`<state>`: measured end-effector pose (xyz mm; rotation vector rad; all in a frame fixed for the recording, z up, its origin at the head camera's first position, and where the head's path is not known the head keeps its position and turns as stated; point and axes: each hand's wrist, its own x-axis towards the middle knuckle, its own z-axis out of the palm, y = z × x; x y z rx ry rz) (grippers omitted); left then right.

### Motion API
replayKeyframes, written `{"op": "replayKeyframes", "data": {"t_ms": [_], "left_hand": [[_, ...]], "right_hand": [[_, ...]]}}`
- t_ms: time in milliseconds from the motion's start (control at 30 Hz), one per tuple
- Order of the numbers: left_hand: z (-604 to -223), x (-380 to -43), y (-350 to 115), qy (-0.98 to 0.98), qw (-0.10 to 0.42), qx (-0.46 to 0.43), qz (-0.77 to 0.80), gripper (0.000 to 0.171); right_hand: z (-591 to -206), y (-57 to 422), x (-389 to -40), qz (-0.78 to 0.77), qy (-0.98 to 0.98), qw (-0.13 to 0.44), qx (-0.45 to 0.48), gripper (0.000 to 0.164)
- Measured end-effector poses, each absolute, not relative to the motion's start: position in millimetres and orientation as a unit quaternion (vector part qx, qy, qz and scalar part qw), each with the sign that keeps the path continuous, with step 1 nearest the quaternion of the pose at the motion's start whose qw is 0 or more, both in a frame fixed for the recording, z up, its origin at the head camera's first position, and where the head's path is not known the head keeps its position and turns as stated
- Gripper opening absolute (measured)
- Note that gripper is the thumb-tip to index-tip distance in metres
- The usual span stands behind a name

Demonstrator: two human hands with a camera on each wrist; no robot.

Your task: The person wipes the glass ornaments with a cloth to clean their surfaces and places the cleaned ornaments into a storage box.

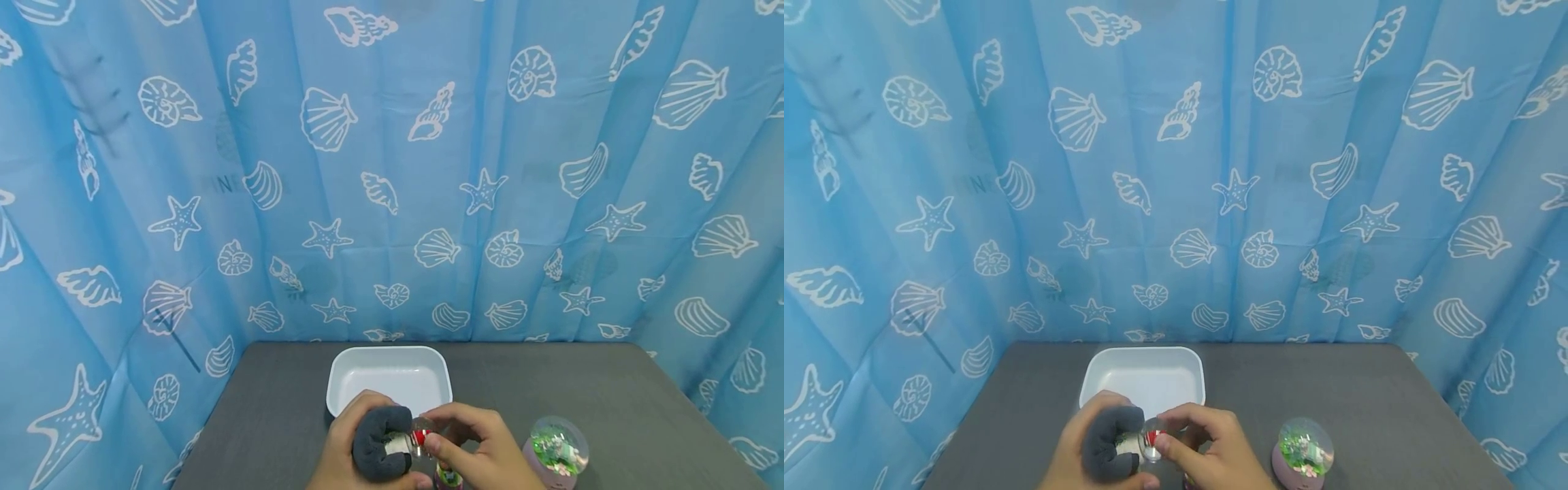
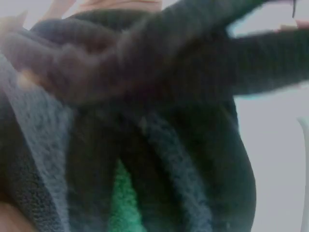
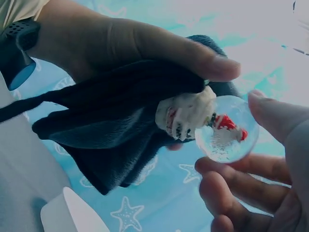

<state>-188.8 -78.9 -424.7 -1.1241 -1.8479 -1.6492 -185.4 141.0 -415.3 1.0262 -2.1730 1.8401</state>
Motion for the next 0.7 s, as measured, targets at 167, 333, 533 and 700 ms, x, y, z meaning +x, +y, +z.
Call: {"op": "replayKeyframes", "data": {"t_ms": [167,333,533,700], "left_hand": [[-424.2,-188.8,-77.9,-0.674,0.254,-0.402,-0.565,0.064],[-420.3,-186.7,-77.6,-0.683,0.267,-0.388,-0.559,0.067],[-418.0,-187.3,-79.7,-0.669,0.278,-0.380,-0.575,0.067],[-417.9,-189.7,-83.4,-0.660,0.281,-0.382,-0.583,0.069]], "right_hand": [[-415.4,135.8,-183.7,0.620,-0.724,0.045,0.299,0.019],[-412.7,133.9,-180.2,0.628,-0.730,0.047,0.266,0.020],[-414.4,134.1,-179.2,0.626,-0.720,0.045,0.296,0.029],[-417.5,133.7,-182.9,0.620,-0.694,0.059,0.361,0.039]]}}
